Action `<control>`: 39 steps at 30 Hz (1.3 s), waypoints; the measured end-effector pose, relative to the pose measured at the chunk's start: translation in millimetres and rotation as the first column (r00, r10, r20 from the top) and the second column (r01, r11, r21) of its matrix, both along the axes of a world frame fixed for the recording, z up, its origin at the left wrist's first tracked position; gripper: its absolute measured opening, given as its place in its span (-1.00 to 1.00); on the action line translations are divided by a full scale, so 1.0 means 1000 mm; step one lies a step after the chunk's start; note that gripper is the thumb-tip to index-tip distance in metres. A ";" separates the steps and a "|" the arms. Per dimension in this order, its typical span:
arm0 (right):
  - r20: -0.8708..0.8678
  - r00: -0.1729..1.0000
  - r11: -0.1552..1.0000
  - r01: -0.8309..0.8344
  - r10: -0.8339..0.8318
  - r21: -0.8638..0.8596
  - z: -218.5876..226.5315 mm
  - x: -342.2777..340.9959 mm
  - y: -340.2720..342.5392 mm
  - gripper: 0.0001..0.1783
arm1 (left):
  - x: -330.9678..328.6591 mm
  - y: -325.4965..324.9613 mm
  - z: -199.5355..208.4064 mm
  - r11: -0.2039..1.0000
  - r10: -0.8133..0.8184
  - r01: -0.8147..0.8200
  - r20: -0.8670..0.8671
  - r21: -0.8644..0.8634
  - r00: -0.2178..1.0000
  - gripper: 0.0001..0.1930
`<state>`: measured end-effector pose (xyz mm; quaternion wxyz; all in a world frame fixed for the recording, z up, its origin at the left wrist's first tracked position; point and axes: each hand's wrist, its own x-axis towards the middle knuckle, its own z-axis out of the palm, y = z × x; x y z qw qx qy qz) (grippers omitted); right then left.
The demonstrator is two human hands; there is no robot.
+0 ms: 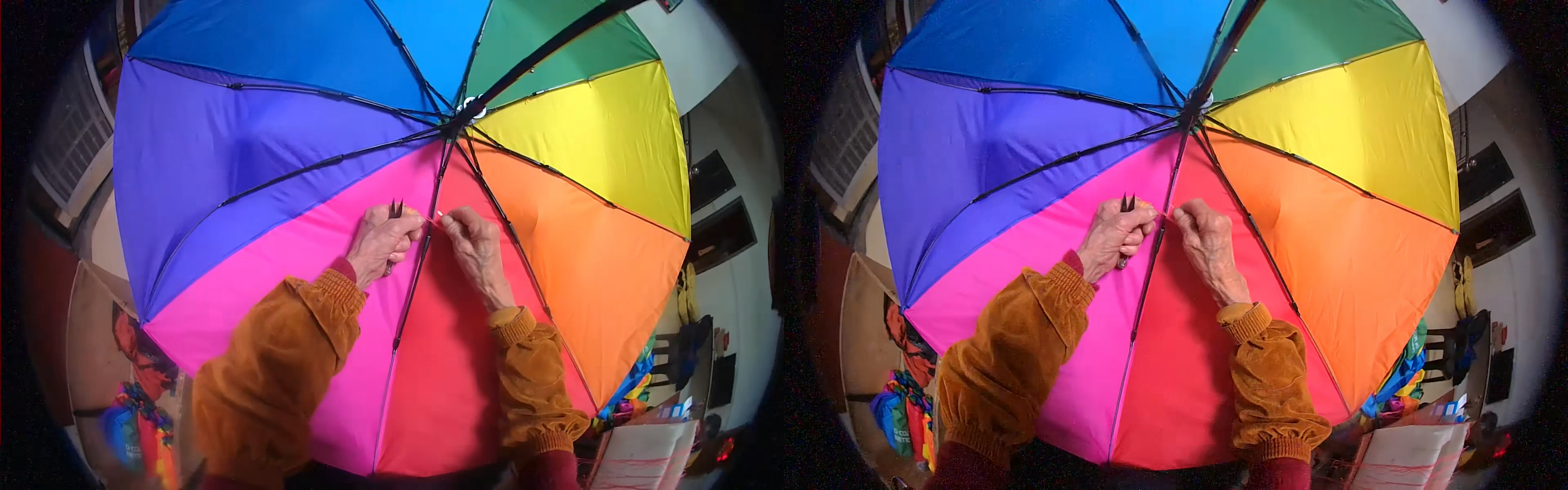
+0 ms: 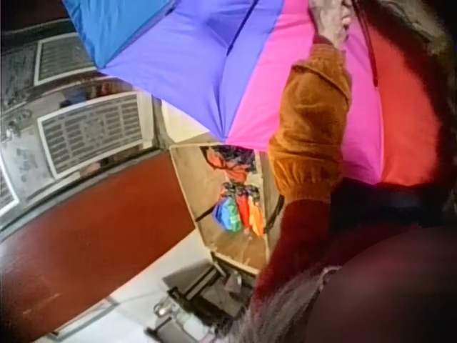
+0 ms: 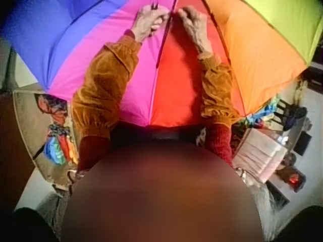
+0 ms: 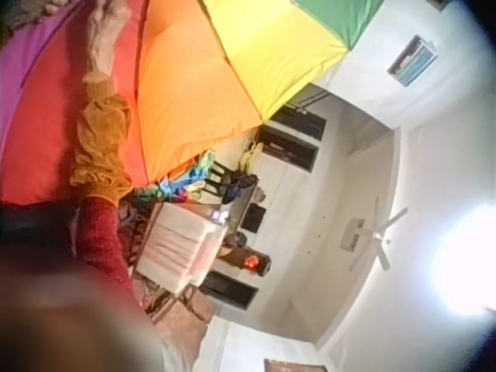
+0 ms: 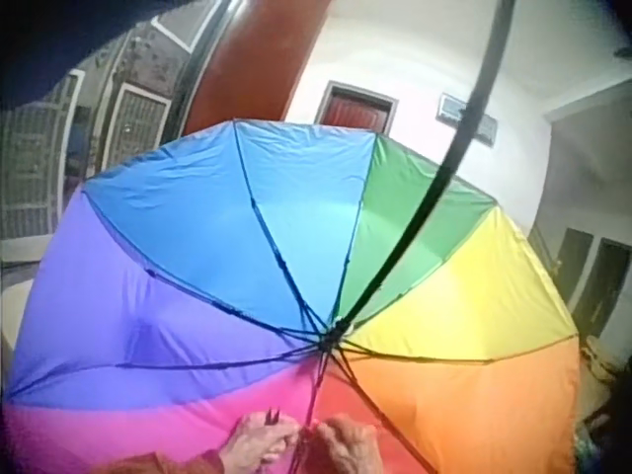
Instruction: Tie strings to the metal frame and fabric panels of a large multi-colored umbrella.
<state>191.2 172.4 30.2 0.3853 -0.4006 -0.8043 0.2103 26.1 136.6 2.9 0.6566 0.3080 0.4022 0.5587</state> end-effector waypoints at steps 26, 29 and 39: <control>-0.574 0.818 0.863 -0.262 -0.038 -0.431 0.053 -0.013 -0.003 -0.89 | 0.012 -0.016 0.046 0.936 0.251 -0.186 -0.198 0.299 0.947 -0.88; -0.607 0.792 0.837 -0.290 -0.063 -0.465 0.049 -0.017 -0.004 -0.90 | 0.013 -0.016 0.048 0.926 0.238 -0.154 -0.216 0.344 0.947 -0.87; -0.607 0.786 0.825 -0.263 -0.117 -0.500 0.045 -0.021 -0.008 -0.89 | 0.013 -0.013 0.047 0.931 0.180 -0.078 -0.263 0.356 0.948 -0.91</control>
